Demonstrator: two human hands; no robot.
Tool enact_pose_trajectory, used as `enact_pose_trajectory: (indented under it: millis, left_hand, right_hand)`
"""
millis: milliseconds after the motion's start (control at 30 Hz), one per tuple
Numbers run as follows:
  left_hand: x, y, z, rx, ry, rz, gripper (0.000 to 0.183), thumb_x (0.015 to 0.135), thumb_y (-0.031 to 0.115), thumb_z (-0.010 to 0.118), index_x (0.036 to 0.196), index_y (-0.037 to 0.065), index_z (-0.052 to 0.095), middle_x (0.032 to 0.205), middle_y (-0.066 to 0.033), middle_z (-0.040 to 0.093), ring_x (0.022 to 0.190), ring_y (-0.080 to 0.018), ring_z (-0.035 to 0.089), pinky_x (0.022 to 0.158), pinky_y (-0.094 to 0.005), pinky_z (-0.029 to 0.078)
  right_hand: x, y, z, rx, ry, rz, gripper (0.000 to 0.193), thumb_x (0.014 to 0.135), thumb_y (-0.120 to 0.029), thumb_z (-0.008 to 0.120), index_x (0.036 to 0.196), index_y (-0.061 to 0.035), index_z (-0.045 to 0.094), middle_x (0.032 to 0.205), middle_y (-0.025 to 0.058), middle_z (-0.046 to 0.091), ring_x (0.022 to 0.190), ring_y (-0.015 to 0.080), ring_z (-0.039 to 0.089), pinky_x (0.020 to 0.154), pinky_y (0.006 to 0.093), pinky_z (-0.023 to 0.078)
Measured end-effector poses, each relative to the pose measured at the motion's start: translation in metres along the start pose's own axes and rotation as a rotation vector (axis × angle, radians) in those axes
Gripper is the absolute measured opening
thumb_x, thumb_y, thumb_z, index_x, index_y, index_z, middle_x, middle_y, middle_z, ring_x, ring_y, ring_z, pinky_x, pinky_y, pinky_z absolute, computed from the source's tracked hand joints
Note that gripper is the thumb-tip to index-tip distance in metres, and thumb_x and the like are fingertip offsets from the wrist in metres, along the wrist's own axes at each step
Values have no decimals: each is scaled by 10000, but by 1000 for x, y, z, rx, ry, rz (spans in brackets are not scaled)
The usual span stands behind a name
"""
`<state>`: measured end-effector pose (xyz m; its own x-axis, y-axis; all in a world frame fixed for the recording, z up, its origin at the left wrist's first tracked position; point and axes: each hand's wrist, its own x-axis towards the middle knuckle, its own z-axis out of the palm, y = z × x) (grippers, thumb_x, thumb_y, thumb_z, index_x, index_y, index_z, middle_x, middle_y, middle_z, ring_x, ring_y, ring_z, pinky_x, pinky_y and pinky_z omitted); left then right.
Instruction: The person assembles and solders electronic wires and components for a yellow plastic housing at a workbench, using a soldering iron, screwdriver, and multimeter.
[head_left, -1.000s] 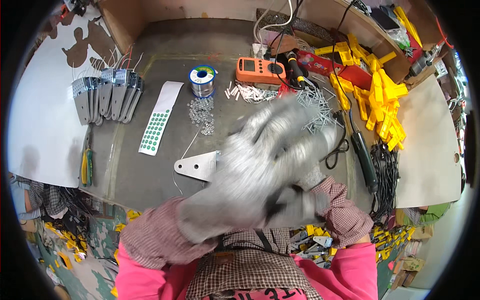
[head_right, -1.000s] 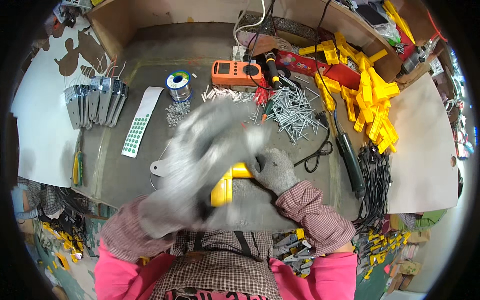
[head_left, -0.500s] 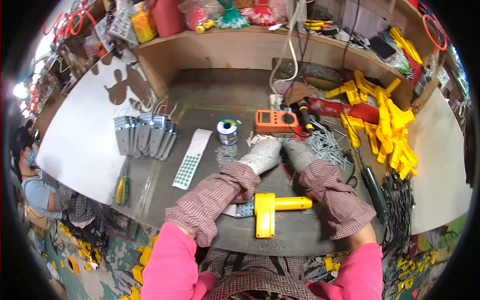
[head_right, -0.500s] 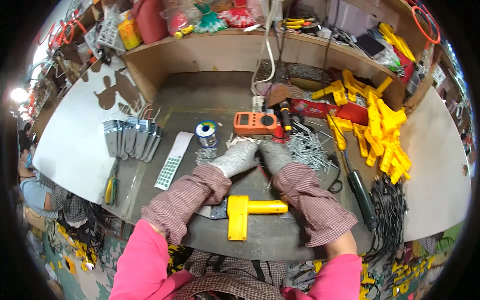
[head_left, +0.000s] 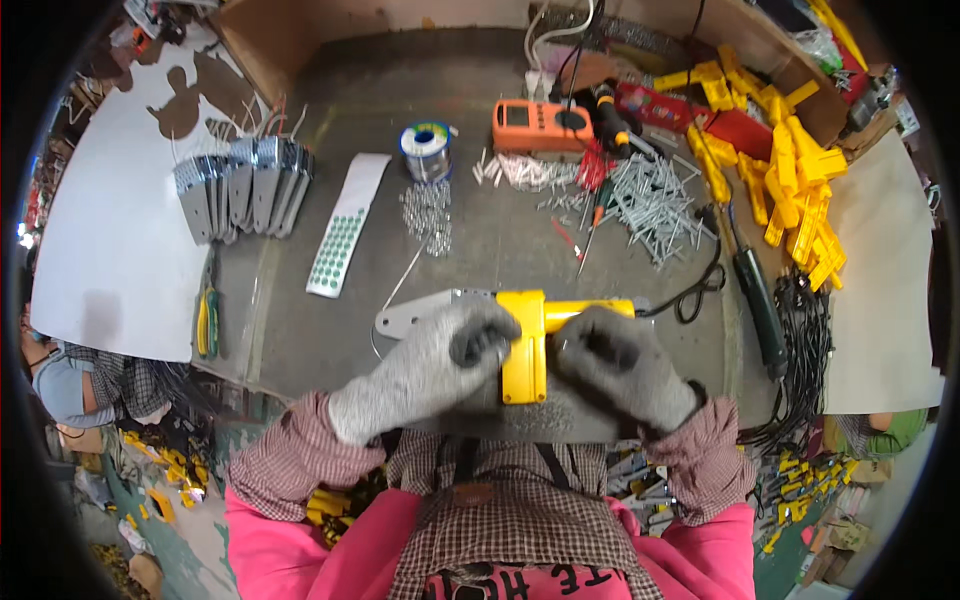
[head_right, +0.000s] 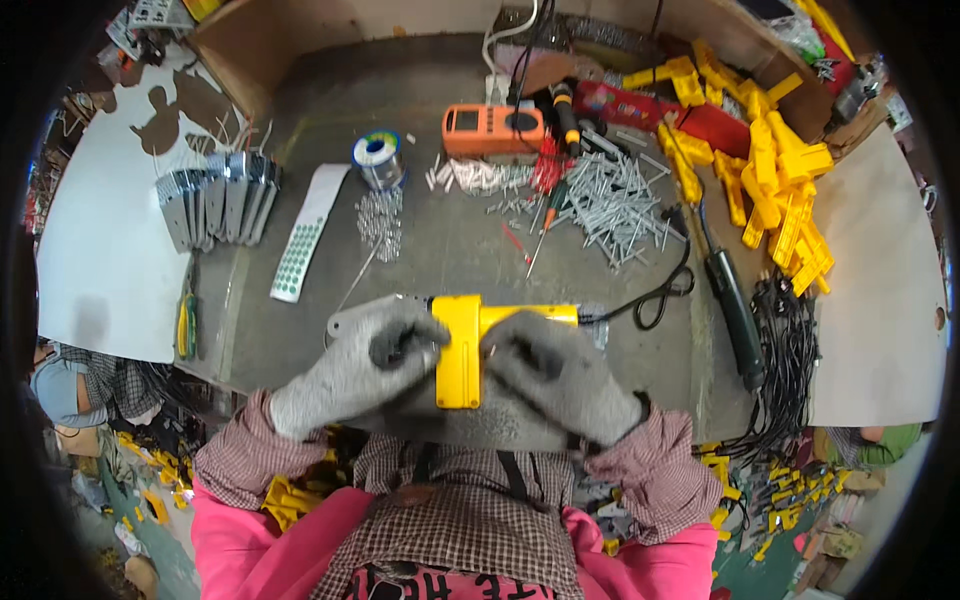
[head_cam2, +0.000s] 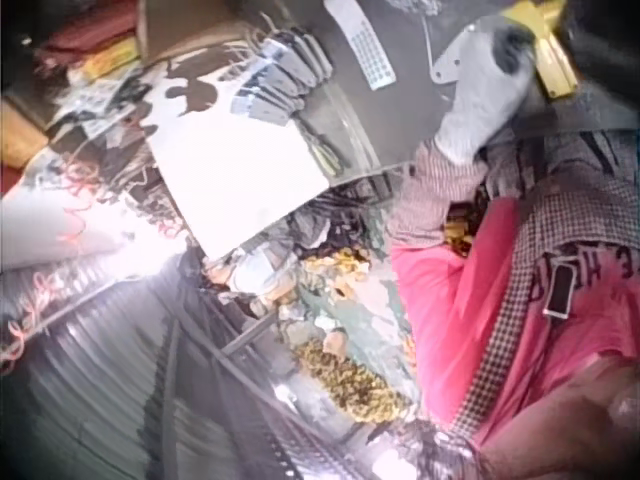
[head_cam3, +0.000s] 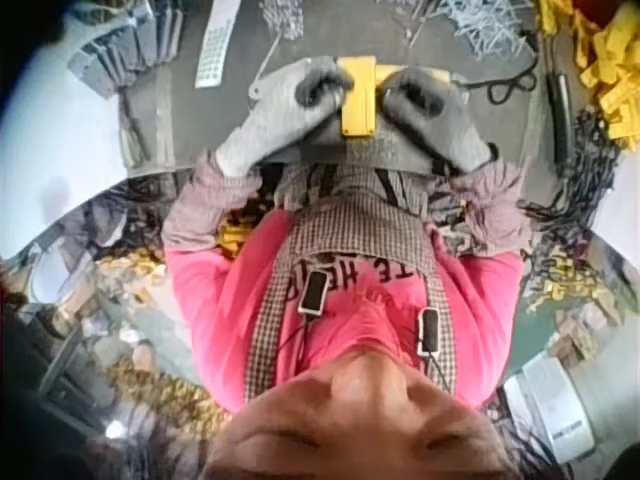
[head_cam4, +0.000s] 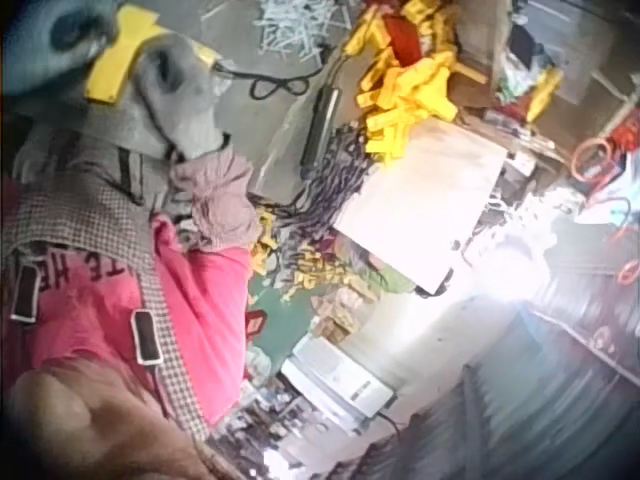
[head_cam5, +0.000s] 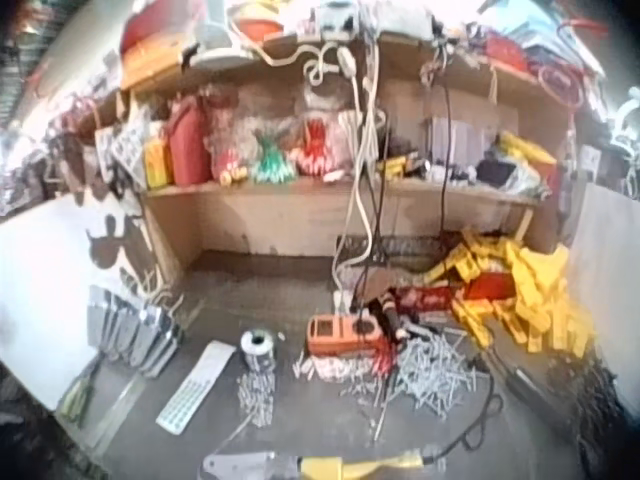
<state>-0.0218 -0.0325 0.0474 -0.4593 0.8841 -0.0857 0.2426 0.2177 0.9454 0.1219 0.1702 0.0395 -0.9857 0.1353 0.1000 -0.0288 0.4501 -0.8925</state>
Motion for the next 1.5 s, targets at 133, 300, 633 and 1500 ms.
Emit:
enact_pose_trajectory:
  millis: [133,300,633,1500]
  left_hand:
    - [-27,-7,10,355,-98,239,234,783,7,674,1003,52,610,966,-120,593,896,-301,601,766,-383,511]
    - [-36,-15,17,554,-84,448,304,753,56,659,1056,57,630,1005,-102,599,898,-285,603,747,-377,531]
    - [-25,-36,17,547,-86,701,363,751,119,647,1113,96,675,944,-55,610,880,-224,608,692,-329,507]
    - [120,-7,28,303,-214,359,186,888,92,597,1062,30,616,1033,-155,643,998,-327,625,902,-406,502]
  right_hand:
    - [-22,-2,18,26,-102,-16,138,840,-28,688,959,-40,619,782,61,574,688,167,547,622,308,458]
    - [-26,2,19,37,-173,13,151,811,-8,687,938,-38,612,816,72,572,703,186,551,623,318,453]
    - [-17,5,-2,-27,-251,-137,197,858,-67,676,1053,-50,659,910,111,631,845,243,642,720,340,517]
    - [150,83,-62,-846,17,-172,208,862,-94,599,1052,-16,566,973,201,624,924,391,631,805,450,514]
